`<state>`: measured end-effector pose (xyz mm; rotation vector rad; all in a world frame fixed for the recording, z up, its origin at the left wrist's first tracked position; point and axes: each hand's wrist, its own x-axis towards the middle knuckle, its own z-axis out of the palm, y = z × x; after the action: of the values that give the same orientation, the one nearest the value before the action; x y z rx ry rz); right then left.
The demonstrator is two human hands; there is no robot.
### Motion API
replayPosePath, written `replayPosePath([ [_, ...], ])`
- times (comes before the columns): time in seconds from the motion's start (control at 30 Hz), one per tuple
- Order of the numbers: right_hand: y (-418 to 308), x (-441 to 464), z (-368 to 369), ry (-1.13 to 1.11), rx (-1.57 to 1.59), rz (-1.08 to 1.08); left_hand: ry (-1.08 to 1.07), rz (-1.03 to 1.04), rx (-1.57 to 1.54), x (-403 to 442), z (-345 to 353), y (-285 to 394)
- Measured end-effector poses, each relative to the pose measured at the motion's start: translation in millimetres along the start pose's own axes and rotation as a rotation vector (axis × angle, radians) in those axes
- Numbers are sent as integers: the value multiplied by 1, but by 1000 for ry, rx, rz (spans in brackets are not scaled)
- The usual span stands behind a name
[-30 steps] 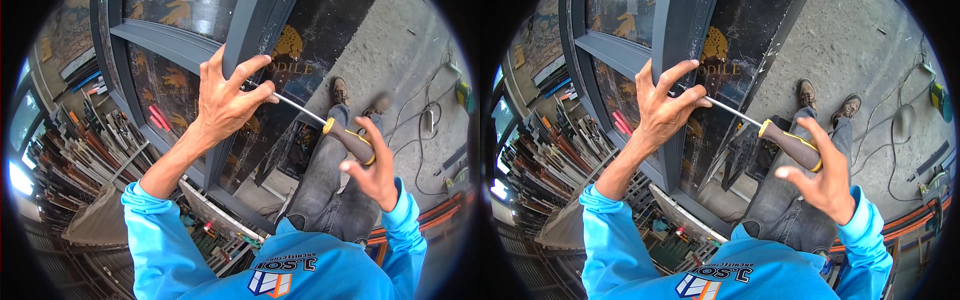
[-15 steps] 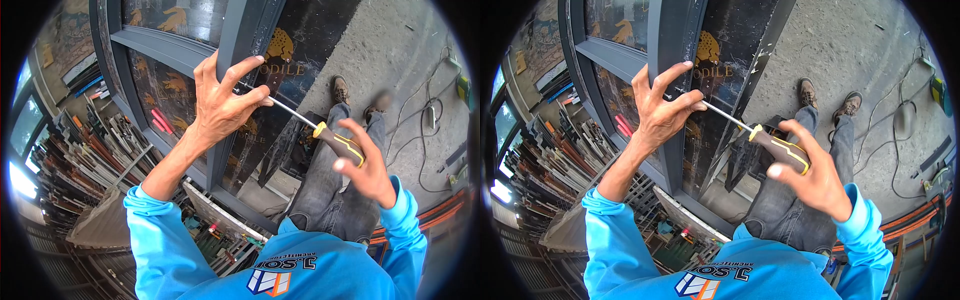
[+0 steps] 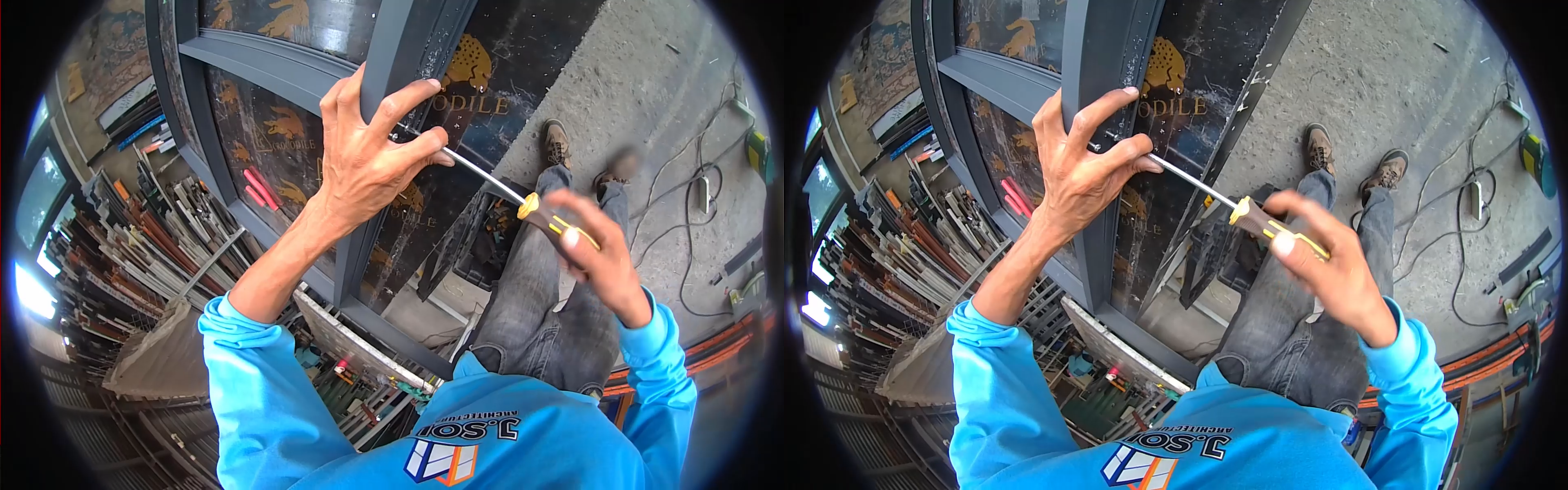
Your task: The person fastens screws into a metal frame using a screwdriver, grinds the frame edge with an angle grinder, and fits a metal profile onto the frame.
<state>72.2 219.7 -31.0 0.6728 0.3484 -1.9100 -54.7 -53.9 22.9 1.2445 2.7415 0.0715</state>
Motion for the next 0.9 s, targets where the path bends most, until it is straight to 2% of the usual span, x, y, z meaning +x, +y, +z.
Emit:
replayPosePath([
  [0.07, 4, 3, 8, 500, -1380, -1104, 14, 12, 5, 2, 3, -2],
  [0.1, 4, 4, 7, 504, -1378, -1105, 24, 12, 1, 1, 3, -3],
  [0.33, -11, 2, -10, -121, 102, 109, 48, 34, -27, 1, 0, -4],
  [0.4, -5, 13, -17, -110, 309, 262, 39, 34, 3, 3, 0, -2],
  [0.47, -8, 8, -13, -116, 106, 126, 32, 35, -14, 2, 2, -3],
  [0.5, -11, 0, 0, 97, -162, -60, 37, 27, 18, 2, 2, -1],
  [0.6, 5, 2, 0, 523, -1444, -1133, 55, 31, 5, 2, 3, -2],
  [0.63, 7, 1, 0, 532, -1445, -1133, 45, 32, 5, 2, 2, -3],
  [0.8, 17, 4, 2, 348, -1237, -971, 27, 15, -54, 5, -2, -5],
  [0.83, 16, 9, 7, 275, -775, -746, 21, 32, -16, 5, -2, -6],
  [0.87, -6, -5, 7, 108, -69, -71, 9, 49, 11, 2, -2, -5],
  [0.9, -4, 2, -4, 1, 147, 77, 66, 34, -16, 1, 4, -4],
])
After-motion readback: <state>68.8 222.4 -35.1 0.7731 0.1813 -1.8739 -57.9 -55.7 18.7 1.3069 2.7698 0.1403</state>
